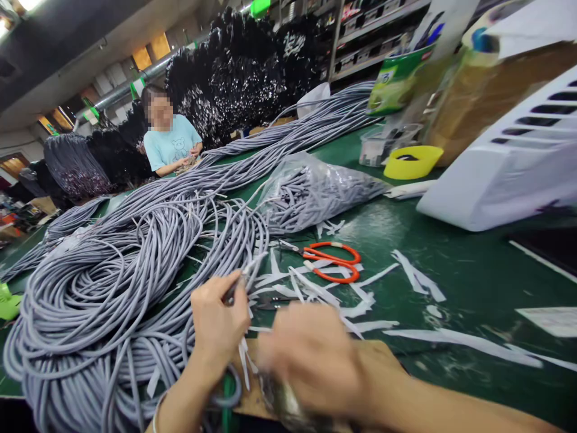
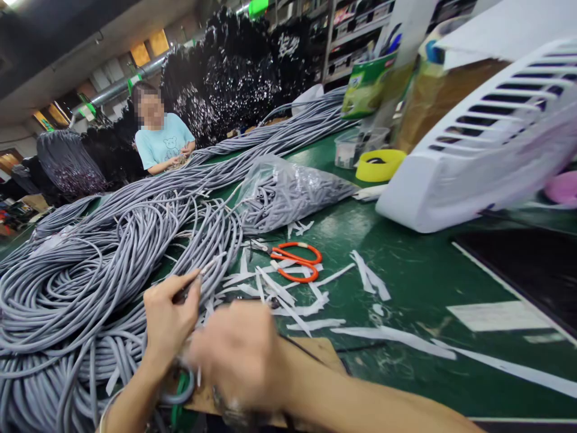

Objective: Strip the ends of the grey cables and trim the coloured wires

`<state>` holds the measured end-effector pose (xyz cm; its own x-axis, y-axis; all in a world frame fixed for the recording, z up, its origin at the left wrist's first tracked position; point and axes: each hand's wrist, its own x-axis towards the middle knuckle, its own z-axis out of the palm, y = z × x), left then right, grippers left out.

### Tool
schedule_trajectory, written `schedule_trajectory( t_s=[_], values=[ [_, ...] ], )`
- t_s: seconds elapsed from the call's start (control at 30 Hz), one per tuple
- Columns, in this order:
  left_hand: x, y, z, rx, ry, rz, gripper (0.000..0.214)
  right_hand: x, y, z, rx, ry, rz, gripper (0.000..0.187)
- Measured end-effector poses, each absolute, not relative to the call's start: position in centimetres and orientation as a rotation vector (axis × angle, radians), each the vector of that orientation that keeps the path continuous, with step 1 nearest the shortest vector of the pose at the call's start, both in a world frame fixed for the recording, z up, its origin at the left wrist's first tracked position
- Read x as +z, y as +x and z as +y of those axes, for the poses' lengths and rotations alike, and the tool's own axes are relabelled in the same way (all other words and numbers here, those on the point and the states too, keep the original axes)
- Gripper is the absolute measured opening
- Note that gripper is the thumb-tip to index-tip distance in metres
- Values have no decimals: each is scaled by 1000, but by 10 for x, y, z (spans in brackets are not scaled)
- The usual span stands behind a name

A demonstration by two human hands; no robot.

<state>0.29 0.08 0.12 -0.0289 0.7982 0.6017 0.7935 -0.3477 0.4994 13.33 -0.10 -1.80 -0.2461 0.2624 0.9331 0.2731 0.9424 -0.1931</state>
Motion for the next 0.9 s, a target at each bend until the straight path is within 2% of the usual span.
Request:
schedule_trajectory(
  t_s=[0.07, 0.17, 0.33, 0.6, 0.77, 0.9],
  values=[
    [2, 0, 7, 1330, 1945, 1796, 18, -18, 133, -3, -56, -221, -1806, 40],
    [4, -1, 11, 1377, 1613, 1609, 23, -18, 136, 7, 93, -656, -1763, 27],
    [6, 3, 8, 1403, 1428, 1392, 27, -18, 137, 25, 140, -879, -1746, 32],
    [2, 5, 4, 1384, 1665, 1448, 22, -16, 136, 22, 161, -894, -1730, 32],
    [3, 6, 1, 1354, 2140, 1559, 20, -15, 137, 25, 193, -895, -1713, 33],
    [3, 9, -3, 1374, 2332, 1665, 23, -20, 133, 21, 26, -834, -1715, 30]
  ],
)
